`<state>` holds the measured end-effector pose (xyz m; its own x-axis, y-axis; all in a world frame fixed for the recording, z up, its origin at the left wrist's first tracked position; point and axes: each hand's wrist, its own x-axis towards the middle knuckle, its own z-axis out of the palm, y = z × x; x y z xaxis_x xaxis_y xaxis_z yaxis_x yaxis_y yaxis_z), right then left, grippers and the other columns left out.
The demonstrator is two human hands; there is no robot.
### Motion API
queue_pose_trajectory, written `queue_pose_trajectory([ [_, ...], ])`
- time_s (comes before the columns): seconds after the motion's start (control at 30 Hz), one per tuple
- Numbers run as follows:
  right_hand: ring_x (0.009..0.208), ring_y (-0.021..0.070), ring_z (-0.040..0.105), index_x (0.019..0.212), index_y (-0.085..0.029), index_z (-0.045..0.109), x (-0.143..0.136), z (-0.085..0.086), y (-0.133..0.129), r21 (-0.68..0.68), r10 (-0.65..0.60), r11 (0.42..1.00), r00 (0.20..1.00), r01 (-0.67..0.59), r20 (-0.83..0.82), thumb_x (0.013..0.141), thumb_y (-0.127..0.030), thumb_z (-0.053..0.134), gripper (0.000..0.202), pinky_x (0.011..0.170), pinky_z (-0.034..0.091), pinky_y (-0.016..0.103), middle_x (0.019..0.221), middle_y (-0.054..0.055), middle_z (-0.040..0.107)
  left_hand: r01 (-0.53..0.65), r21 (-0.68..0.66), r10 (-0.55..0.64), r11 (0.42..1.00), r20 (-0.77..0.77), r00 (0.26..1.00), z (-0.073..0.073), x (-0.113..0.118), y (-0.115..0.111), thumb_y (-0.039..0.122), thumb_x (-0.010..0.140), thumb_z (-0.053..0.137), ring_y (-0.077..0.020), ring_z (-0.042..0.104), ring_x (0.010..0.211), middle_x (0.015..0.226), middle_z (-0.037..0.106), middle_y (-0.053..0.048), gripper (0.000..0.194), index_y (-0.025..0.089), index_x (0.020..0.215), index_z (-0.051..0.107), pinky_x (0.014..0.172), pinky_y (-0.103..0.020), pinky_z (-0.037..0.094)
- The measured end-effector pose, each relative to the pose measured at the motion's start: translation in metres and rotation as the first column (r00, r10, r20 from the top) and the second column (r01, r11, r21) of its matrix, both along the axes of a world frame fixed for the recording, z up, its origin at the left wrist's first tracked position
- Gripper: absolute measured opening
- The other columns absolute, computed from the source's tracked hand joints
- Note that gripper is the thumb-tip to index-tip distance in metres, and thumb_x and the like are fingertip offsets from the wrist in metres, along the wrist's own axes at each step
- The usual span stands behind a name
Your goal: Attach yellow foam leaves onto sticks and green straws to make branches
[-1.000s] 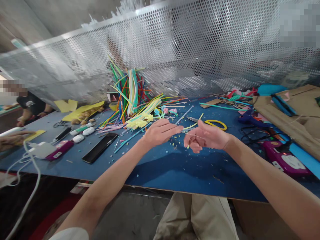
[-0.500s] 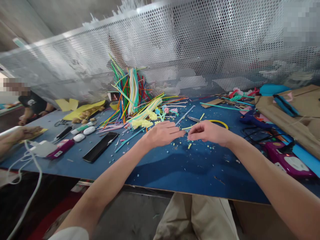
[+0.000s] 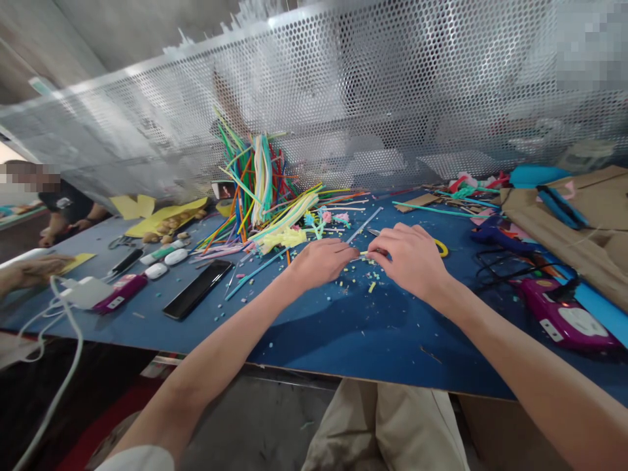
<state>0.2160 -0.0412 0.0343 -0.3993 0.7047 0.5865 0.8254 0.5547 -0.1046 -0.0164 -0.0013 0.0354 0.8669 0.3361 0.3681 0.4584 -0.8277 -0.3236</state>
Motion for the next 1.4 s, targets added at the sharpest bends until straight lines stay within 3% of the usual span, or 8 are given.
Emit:
queue_pose_trajectory([
  [0.23, 0.089, 0.0241, 0.057, 0.092, -0.027, 0.071, 0.0, 0.003, -0.006, 0.176, -0.009, 0.984, 0.989, -0.017, 0.145, 0.099, -0.031, 0.05, 0.022, 0.084, 0.033, 0.042, 0.09, 0.004, 0.072, -0.022, -0.063, 0.03, 0.998, 0.135, 0.99, -0.002, 0.003, -0.003, 0.017, 0.098, 0.046, -0.0144, 0.066, 0.086, 0.089, 0.07, -0.003, 0.02, 0.018, 0.108, 0.064, 0.078, -0.026, 0.05],
  [0.37, 0.088, 0.0244, 0.059, 0.089, -0.029, 0.071, 0.0, 0.003, -0.004, 0.175, 0.019, 0.984, 0.999, -0.025, 0.038, 0.096, -0.032, 0.055, 0.018, 0.089, 0.035, 0.043, 0.084, 0.003, 0.07, -0.008, -0.039, 0.016, 0.999, 0.223, 0.975, -0.002, 0.004, -0.004, 0.018, 0.1, 0.043, -0.0136, 0.065, 0.084, 0.087, 0.069, -0.003, 0.022, 0.017, 0.108, 0.064, 0.077, -0.025, 0.051],
  [0.53, 0.089, 0.0251, 0.061, 0.083, -0.025, 0.07, 0.002, 0.002, 0.005, 0.075, 0.006, 0.997, 0.954, 0.018, -0.301, 0.088, -0.045, 0.067, 0.02, 0.086, 0.044, 0.043, 0.088, 0.005, 0.067, -0.013, 0.023, 0.006, 1.0, 0.264, 0.965, -0.006, 0.005, -0.002, 0.018, 0.1, 0.042, -0.0139, 0.065, 0.083, 0.09, 0.07, -0.004, 0.024, 0.016, 0.11, 0.064, 0.08, -0.027, 0.051],
  [0.67, 0.088, 0.0239, 0.065, 0.082, -0.025, 0.069, 0.002, 0.002, 0.005, -0.057, 0.029, 0.996, 0.884, -0.063, -0.467, 0.087, -0.044, 0.068, 0.02, 0.084, 0.05, 0.041, 0.093, 0.006, 0.069, -0.035, 0.011, 0.03, 0.999, 0.291, 0.956, -0.011, 0.006, 0.001, 0.02, 0.101, 0.044, -0.0137, 0.065, 0.085, 0.092, 0.071, -0.004, 0.023, 0.018, 0.109, 0.065, 0.081, -0.028, 0.052],
  [0.8, 0.083, 0.0245, 0.068, 0.088, -0.027, 0.072, 0.001, -0.002, 0.004, -0.198, -0.037, 0.977, 0.855, -0.077, -0.517, 0.087, -0.05, 0.066, 0.024, 0.079, 0.053, 0.041, 0.091, 0.006, 0.074, -0.046, 0.034, 0.034, 0.998, 0.296, 0.955, -0.01, 0.007, 0.0, 0.019, 0.1, 0.044, -0.0139, 0.066, 0.086, 0.092, 0.071, -0.005, 0.023, 0.017, 0.11, 0.065, 0.082, -0.028, 0.052],
  [1.07, 0.097, 0.0268, 0.069, 0.093, -0.028, 0.076, 0.002, 0.0, 0.007, -0.294, -0.006, 0.94, 0.857, -0.17, -0.515, 0.088, -0.048, 0.065, 0.023, 0.088, 0.052, 0.043, 0.101, 0.005, 0.076, -0.039, 0.096, 0.015, 0.995, 0.24, 0.971, -0.008, 0.007, -0.001, 0.016, 0.097, 0.047, -0.0138, 0.065, 0.081, 0.086, 0.069, -0.001, 0.019, 0.018, 0.104, 0.065, 0.08, -0.028, 0.051],
  [1.23, 0.097, 0.0253, 0.069, 0.093, -0.029, 0.075, 0.001, 0.002, 0.004, -0.181, 0.082, 0.963, 0.852, -0.202, -0.518, 0.09, -0.041, 0.065, 0.016, 0.092, 0.051, 0.043, 0.1, 0.004, 0.076, 0.0, 0.012, -0.003, 1.0, 0.242, 0.97, -0.006, 0.005, -0.001, 0.017, 0.099, 0.044, -0.0128, 0.066, 0.084, 0.087, 0.07, -0.003, 0.022, 0.018, 0.103, 0.065, 0.083, -0.027, 0.052],
  [1.4, 0.095, 0.0245, 0.068, 0.092, -0.029, 0.075, 0.0, 0.003, 0.001, 0.036, 0.171, 0.985, 0.906, -0.17, -0.387, 0.092, -0.036, 0.064, 0.013, 0.091, 0.049, 0.043, 0.097, 0.002, 0.077, 0.068, -0.112, -0.031, 0.991, 0.303, 0.952, -0.001, 0.003, -0.003, 0.021, 0.101, 0.041, -0.0132, 0.067, 0.087, 0.093, 0.073, -0.006, 0.026, 0.016, 0.105, 0.066, 0.082, -0.028, 0.054],
])
